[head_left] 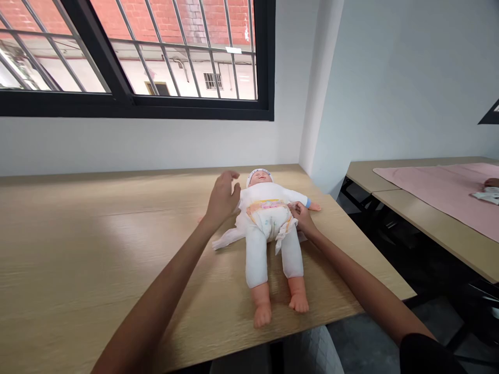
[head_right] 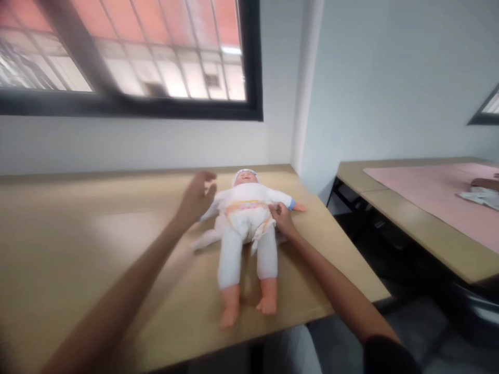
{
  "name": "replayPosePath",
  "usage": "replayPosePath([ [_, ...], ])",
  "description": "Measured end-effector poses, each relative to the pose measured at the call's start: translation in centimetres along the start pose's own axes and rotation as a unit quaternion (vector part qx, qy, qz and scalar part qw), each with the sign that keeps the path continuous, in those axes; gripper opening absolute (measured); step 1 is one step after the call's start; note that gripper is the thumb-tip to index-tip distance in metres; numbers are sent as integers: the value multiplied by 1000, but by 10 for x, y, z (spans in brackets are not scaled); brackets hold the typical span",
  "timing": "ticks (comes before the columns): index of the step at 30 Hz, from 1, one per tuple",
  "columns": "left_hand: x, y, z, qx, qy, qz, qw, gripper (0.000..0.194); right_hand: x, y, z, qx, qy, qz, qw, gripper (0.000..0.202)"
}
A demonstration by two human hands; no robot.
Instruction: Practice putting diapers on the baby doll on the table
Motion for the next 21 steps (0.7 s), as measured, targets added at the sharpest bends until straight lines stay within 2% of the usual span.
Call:
replayPosePath([
  [2, -40, -4, -11, -20, -87, 2, 996, 26, 2, -3, -2, 4, 8, -4, 1000, 41],
  [3, -56, -13, -18, 7, -119, 1, 993, 27, 4, -5, -4, 8, 13, -4, 1000, 40],
  [6, -83, -56, -46, 175, -206, 39, 962, 27, 9, -11, -7, 41, 27, -1, 999, 37],
  [8, -83, -83, -63, 262, -253, 80, 928, 28, 9, -12, -7, 93, 9, -1, 996, 39],
  [9, -79, -94, -70, 288, -273, 99, 913, 27, 8, -11, -6, 127, -8, -5, 992, 41],
  [11, -67, -110, -79, 311, -302, 132, 891, 27, 7, -3, -2, 193, -35, -33, 980, 45],
  [14, -54, -121, -84, 304, -326, 165, 880, 26, 6, 19, 5, 275, -34, -141, 951, 41],
  [16, -52, -123, -86, 294, -334, 174, 878, 25, 1, 25, 0, 369, -50, -216, 903, 40],
  [18, -52, -123, -87, 289, -335, 177, 879, 26, -2, 23, -14, 469, -75, -253, 843, 43],
  [21, -53, -123, -87, 285, -334, 177, 881, 28, 1, 11, -34, 539, -86, -292, 786, 42],
])
Point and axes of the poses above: each hand's wrist, its own z-axis towards the middle knuckle, its own y-axis out of the back of the hand, x = y × z, the point moved 7 cm from there along z, towards the middle knuckle, and after that the axes turned 10 degrees about -z, right-handed, at the moved point
